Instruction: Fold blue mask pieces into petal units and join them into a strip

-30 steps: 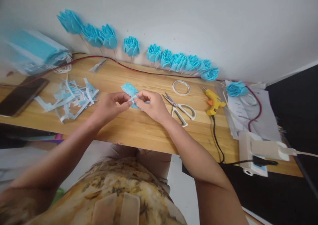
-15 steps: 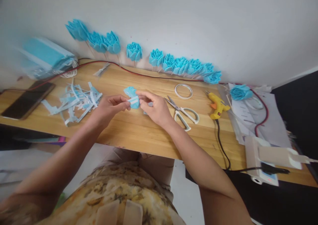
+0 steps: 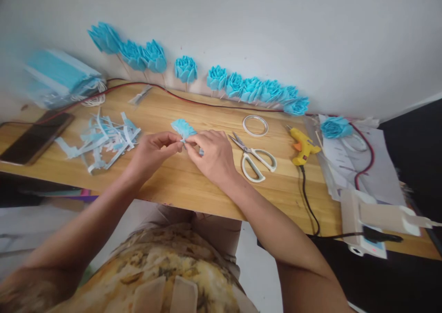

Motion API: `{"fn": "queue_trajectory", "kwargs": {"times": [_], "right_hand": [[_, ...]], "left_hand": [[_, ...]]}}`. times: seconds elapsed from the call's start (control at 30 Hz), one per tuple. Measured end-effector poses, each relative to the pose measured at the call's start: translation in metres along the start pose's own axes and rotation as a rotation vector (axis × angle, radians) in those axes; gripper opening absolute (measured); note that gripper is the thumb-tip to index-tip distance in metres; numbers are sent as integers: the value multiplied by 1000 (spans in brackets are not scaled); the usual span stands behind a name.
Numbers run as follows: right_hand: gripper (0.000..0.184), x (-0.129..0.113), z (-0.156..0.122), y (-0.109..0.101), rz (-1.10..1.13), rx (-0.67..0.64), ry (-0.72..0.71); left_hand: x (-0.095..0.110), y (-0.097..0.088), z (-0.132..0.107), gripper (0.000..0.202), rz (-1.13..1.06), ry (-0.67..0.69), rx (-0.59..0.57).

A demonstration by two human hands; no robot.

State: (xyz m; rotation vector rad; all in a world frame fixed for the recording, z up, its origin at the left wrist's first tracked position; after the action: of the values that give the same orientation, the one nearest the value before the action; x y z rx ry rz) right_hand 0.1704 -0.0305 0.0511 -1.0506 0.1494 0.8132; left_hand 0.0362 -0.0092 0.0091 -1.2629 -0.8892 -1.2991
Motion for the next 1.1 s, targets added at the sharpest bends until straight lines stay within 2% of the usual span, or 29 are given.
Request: {"fn": "queue_trajectory", "kwargs": {"times": [0.13,0.27,0.53,0.63,0.73,0.8,0.9,0.97,1.03,1.1], "right_hand": [[12,10,1,4,174,-75,123],[13,19,2,7,334,-124,231],[13,22,1,7,323,-101,250],[12,37,4,-2,341,-37,284],[13,48,20,-2,322,-34,299],[13,40,38,15,280,-120,251],[15,4,71,62,244,-270,130],[16,-31,89,102,293,-365,13],[33,-62,100,140,409,-475,-66],[44,-77,106,165,480,-559,-69]], "left_hand": [[7,-2,0,13,65,37,9],[4,-1,0,14,10,25,-14],[-3,-1,3,16,-22,-10,3],[-6,-22,-5,18,-43,-70,67],[-5,-58,-31,17,-9,-141,117],[-1,-84,-54,14,20,-169,133],[0,-108,-87,14,-2,-226,119],[-2,-113,-100,16,-30,-256,96],[-3,-114,-104,18,-50,-262,90],[-5,-114,-102,19,-62,-259,106]]}}
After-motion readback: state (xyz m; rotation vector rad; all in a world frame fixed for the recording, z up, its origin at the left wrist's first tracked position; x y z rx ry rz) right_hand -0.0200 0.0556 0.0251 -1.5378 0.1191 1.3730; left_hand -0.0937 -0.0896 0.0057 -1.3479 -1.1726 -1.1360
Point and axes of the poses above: each hand's wrist, its own z-axis towards the middle knuckle, its own y-axis out of the palm, x = y × z, the point moved 9 cm from there along z, towards the middle knuckle, and after that the axes turned 4 degrees about y, right-handed, at the moved point
